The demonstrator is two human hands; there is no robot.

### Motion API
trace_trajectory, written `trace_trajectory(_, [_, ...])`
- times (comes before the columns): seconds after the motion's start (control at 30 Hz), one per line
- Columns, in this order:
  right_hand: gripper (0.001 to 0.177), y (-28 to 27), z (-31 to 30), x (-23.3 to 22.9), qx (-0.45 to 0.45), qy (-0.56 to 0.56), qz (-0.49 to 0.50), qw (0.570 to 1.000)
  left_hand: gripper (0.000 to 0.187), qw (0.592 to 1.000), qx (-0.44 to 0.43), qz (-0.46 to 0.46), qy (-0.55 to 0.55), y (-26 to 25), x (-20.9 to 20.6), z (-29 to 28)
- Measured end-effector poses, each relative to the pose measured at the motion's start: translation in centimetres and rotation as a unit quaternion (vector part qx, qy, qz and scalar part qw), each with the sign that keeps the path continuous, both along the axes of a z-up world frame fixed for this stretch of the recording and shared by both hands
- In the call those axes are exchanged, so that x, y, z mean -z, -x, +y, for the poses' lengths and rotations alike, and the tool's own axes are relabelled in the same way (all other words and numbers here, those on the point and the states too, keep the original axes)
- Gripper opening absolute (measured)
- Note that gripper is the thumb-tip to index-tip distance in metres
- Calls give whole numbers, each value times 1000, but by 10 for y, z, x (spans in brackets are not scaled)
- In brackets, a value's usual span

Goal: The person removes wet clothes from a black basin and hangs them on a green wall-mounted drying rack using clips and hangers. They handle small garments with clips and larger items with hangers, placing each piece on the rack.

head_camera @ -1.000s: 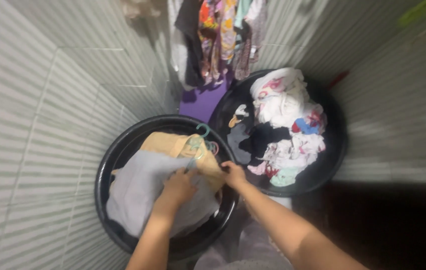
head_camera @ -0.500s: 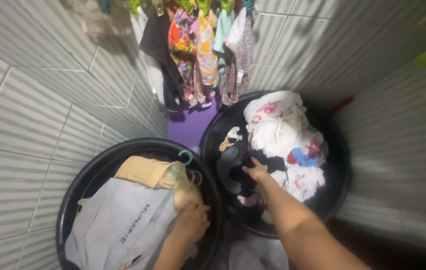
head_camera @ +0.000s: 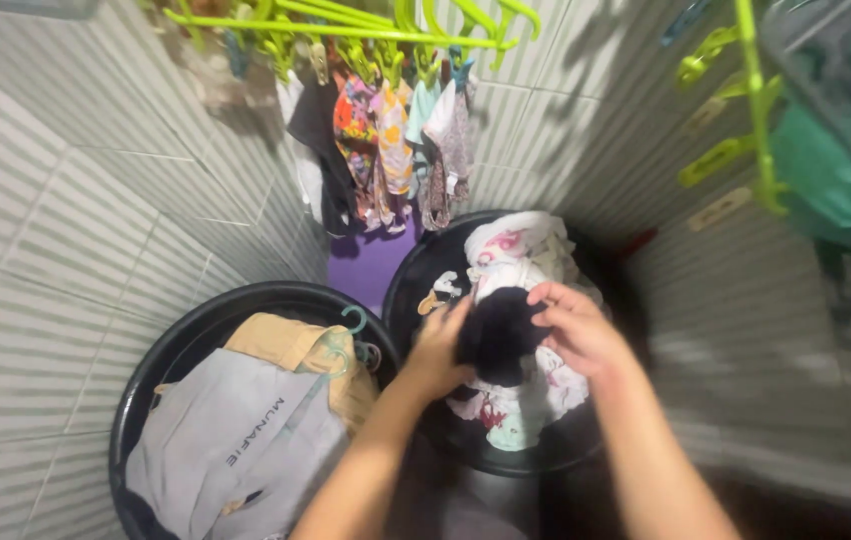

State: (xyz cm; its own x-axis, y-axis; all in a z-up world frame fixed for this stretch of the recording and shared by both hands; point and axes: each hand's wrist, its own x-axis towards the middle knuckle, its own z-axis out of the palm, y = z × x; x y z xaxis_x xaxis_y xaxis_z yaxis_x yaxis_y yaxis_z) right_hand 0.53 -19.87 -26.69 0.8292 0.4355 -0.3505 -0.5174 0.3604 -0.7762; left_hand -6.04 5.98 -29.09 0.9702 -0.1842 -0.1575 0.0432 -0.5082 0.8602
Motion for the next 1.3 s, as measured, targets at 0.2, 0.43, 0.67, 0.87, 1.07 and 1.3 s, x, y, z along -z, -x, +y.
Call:
trace_trajectory(0.2, [22,7,0,-130,66,-95,-71,991,72,999,2,-10,-35,-35,-32,-26])
trace_trajectory(0.43, [18,-17,-59,-69,217,11,-73,973,41,916,37,117,381,-33,-71,41])
trace_trajectory(0.67, [47,-11,11,-60,106,158,-149,971,39,807,-4,112,580,-39,-137,-6])
trace_trajectory(0.87, [84,16,66,-36,-51,135,-385,912,35,832,-8,64,552,-62,-156,-23])
trace_trajectory(1.07, [101,-8,79,-88,23,132,-341,931,34,704,-68,18,706,-49,-154,26])
trace_trajectory(1.3, [87,32,117,-196,-179,248,-609,731,85,683,-192,369,600,22,-143,49])
